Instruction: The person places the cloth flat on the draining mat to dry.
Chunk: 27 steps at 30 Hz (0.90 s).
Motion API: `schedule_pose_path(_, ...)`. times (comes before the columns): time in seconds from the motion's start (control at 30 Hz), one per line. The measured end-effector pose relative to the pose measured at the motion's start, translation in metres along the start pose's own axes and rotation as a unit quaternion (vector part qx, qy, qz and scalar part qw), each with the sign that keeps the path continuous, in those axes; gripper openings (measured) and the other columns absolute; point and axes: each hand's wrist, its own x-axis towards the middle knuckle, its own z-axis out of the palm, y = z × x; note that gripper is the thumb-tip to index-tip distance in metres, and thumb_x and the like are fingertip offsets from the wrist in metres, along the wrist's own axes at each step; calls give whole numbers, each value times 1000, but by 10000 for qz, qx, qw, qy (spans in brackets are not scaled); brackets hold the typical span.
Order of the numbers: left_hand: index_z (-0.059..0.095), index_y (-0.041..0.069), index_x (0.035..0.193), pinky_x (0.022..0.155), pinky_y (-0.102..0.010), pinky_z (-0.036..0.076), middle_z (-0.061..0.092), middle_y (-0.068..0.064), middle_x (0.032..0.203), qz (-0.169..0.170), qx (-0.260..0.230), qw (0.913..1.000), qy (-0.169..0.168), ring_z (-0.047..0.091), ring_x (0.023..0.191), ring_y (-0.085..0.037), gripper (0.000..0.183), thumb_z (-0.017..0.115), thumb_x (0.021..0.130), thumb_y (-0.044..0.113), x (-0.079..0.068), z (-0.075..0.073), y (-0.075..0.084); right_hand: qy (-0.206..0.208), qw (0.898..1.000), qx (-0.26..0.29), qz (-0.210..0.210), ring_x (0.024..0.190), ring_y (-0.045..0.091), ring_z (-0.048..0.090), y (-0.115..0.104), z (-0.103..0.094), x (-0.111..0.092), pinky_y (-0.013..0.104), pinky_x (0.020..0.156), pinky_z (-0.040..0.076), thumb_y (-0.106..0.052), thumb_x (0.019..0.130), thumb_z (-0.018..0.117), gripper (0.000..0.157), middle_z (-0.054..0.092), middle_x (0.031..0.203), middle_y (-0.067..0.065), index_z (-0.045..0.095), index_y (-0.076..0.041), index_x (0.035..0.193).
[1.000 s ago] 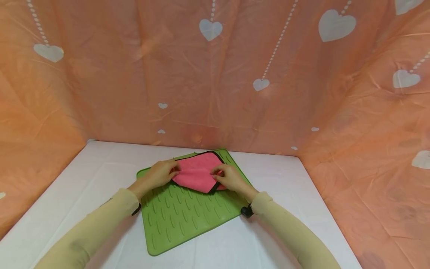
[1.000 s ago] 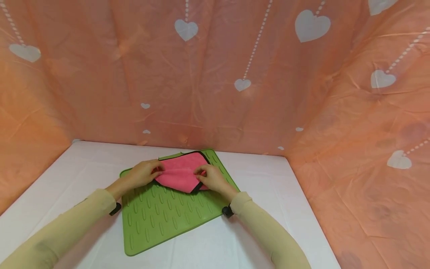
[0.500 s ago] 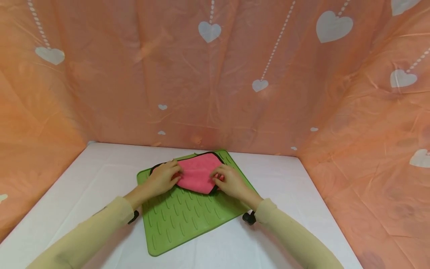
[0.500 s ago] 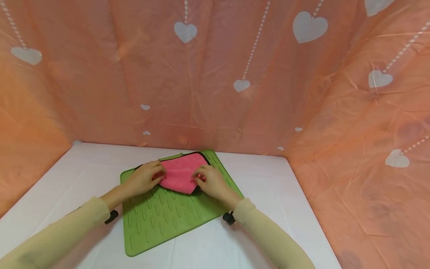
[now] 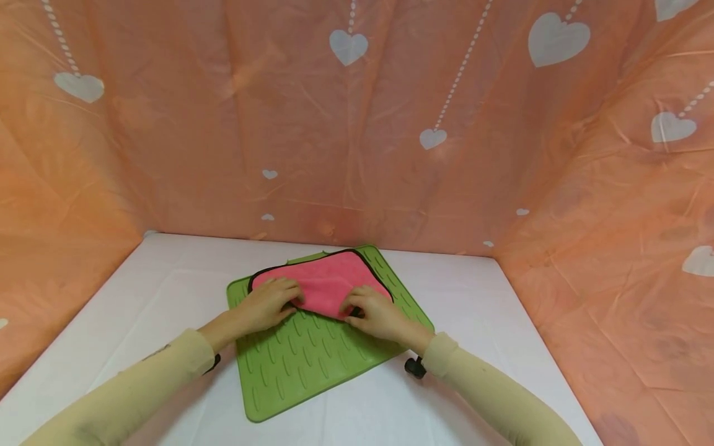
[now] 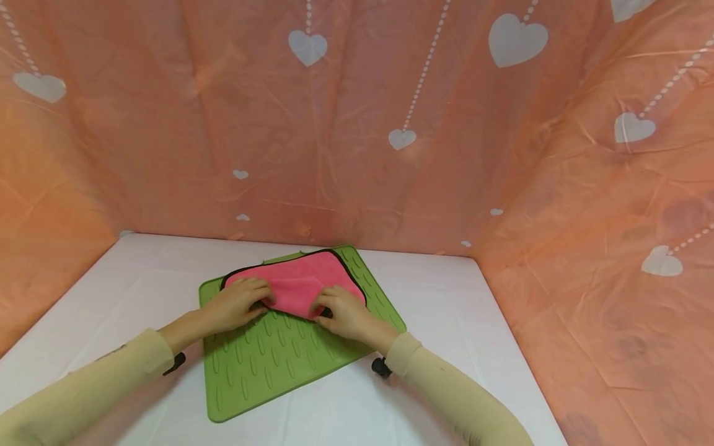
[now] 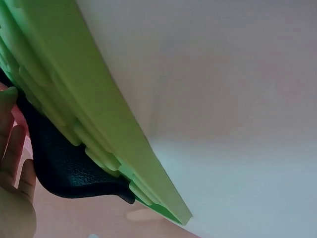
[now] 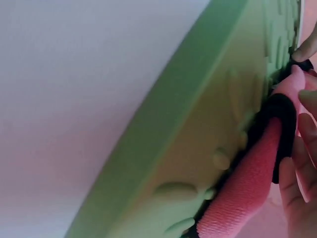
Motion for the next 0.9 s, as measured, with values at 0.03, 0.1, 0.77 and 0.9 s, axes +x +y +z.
schedule_pose_path(0.03, 66, 18, 99, 89, -40, 44, 61, 5, 100, 29, 23, 10000, 8, 56, 100, -16, 24, 77, 79, 11, 0, 1, -1, -54, 10000, 23, 32, 98, 7, 51, 1, 1, 1, 22, 83, 46, -18, 87, 70, 14, 60, 101, -9, 68, -20, 100)
schedule_pose_path(0.1, 66, 17, 99, 90, -41, 44, 61, 5, 100, 76, 82, 9999, 23, 56, 100, -17, 25, 78, 78, 10, 1, 2, -2, -131, 9999, 62, 80, 98, 8, 51, 4, 2, 3, 22, 84, 46, -17, 86, 71, 16, 59, 102, -9, 68, -19, 101)
schedule_pose_path(0.77, 67, 18, 94, 86, -42, 46, 64, 5, 94, -27, 113, 9999, 103, 60, 93, -17, 15, 73, 83, 11, 10, 1, -6, -83, 9990, 418, 134, 94, 7, 57, 15, 4, 13, 22, 83, 47, -16, 88, 69, 11, 65, 96, -8, 70, -16, 98)
schedule_pose_path(0.9, 66, 16, 94, 84, -42, 47, 62, 4, 93, -107, -70, 9997, 210, 60, 92, -17, 16, 73, 82, 8, 12, -9, -4, 312, 9954, 875, 247, 89, 6, 60, 15, -2, 10, 21, 76, 50, -14, 87, 69, 12, 65, 95, -6, 70, -16, 99)
